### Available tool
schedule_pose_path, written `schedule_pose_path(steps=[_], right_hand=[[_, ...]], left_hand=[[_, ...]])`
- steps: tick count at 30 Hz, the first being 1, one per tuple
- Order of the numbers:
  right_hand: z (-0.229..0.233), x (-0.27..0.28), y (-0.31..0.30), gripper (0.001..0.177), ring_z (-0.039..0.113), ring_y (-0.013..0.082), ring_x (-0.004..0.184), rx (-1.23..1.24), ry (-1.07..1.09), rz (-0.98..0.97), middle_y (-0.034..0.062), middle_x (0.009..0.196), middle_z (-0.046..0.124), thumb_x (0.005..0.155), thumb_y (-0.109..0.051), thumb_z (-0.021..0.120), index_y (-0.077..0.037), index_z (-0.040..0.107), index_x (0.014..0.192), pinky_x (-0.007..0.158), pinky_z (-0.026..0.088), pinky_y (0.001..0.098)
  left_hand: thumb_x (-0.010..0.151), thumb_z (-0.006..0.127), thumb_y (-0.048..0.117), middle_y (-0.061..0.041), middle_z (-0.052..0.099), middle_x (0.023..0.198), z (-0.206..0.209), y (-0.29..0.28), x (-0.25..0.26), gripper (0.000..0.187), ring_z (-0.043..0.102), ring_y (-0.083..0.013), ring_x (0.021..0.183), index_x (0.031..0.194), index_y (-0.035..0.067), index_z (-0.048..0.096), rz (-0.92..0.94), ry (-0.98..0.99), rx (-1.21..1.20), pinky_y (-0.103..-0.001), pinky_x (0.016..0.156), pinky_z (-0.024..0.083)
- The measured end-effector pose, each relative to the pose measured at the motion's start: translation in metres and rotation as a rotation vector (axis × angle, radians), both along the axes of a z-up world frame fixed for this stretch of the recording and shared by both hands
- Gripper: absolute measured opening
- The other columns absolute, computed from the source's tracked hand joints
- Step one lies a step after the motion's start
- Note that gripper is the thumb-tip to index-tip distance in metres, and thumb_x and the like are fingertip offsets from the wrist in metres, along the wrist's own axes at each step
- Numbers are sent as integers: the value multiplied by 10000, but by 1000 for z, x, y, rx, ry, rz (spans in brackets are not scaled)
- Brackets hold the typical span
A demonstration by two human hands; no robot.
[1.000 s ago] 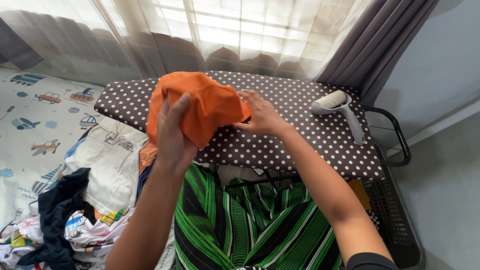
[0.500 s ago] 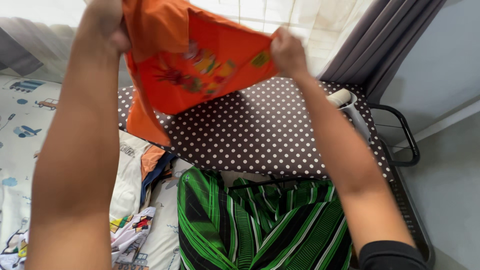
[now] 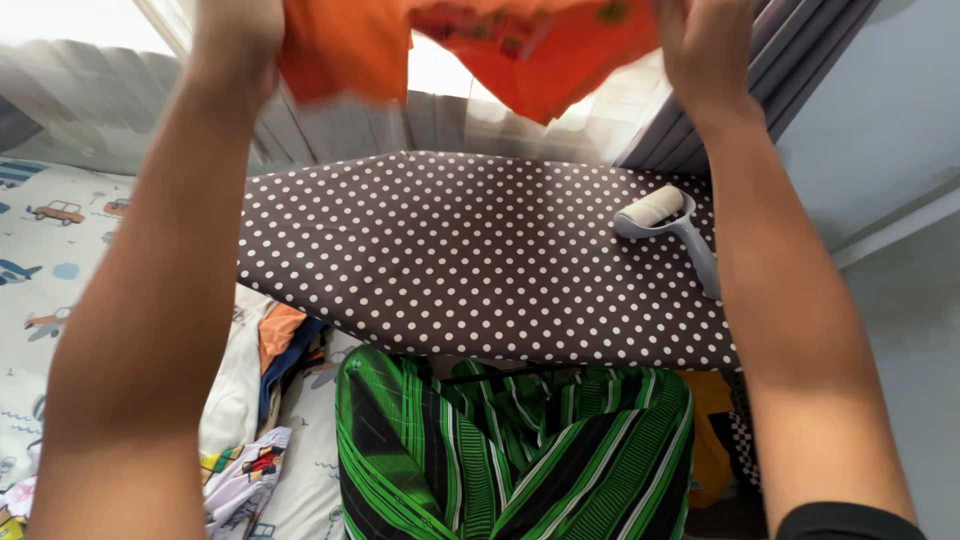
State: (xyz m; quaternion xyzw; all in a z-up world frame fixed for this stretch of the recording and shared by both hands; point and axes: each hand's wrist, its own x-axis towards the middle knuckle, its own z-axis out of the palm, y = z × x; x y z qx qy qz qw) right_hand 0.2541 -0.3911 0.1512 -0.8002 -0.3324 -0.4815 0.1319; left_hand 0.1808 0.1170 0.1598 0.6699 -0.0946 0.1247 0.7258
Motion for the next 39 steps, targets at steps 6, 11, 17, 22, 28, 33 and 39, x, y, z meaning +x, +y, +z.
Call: schedule_pose_path(steps=[6, 11, 17, 22, 28, 33, 39], right_hand=[[-57, -111, 14, 52, 675, 231, 736, -474, 185, 209, 86, 809, 686, 929, -32, 703, -73, 687, 900, 707, 564, 362], [-100, -191, 11, 199, 712, 202, 767, -538, 357, 249, 72, 847, 720, 847, -8, 668, -45, 716, 1037, 699, 579, 335], [-115, -240, 7, 296, 720, 197, 777, -518, 387, 237, 62, 925, 767, 813, -39, 663, -51, 737, 1099, 714, 560, 342], [-118, -266, 2, 296, 709, 184, 723, -546, 427, 233, 33, 950, 783, 794, -71, 682, -73, 748, 1083, 681, 552, 314], [-102, -279, 9, 304, 717, 208, 676, -575, 750, 208, 49, 832, 769, 865, -324, 766, -93, 763, 1063, 664, 556, 335], [-92, -226, 17, 376, 722, 309, 960, -205, 621, 348, 156, 1077, 747, 934, -308, 699, -33, 686, 1190, 915, 567, 420], [-133, -96, 71, 599, 454, 352, 1390, -215, 812, -22, 184, 1497, 497, 1060, -452, 435, -79, 403, 1528, 1141, 357, 458]], left_hand=[[1041, 522, 110, -138, 635, 1230, -80, -14, -119, 280, 683, -203, 1088, 1287, -10, 460, 141, 171, -60, -346, 919, 607], [1040, 514, 147, -146, 651, 1196, -152, -23, -205, 254, 679, -202, 1040, 1244, -2, 488, 141, 447, -214, -357, 887, 579], [1055, 531, 161, -120, 668, 1164, -198, -23, -249, 225, 665, -168, 1028, 1220, 10, 506, 150, 402, -282, -332, 912, 548], [1037, 524, 173, -76, 682, 1170, -207, -34, -272, 223, 642, -107, 1056, 1222, 47, 532, 130, 495, -265, -286, 929, 502], [1038, 579, 187, -85, 687, 1118, -229, -19, -279, 225, 632, -115, 1023, 1167, 6, 548, 96, 517, -172, -289, 900, 498], [1017, 676, 249, -158, 682, 1097, -190, -13, -260, 343, 637, -248, 1030, 1175, -31, 554, 568, 81, 723, -360, 916, 491], [1047, 601, 345, -178, 657, 1313, -149, -42, -142, 381, 572, -337, 1312, 1237, 20, 655, 330, -186, 900, -459, 1122, 429]])
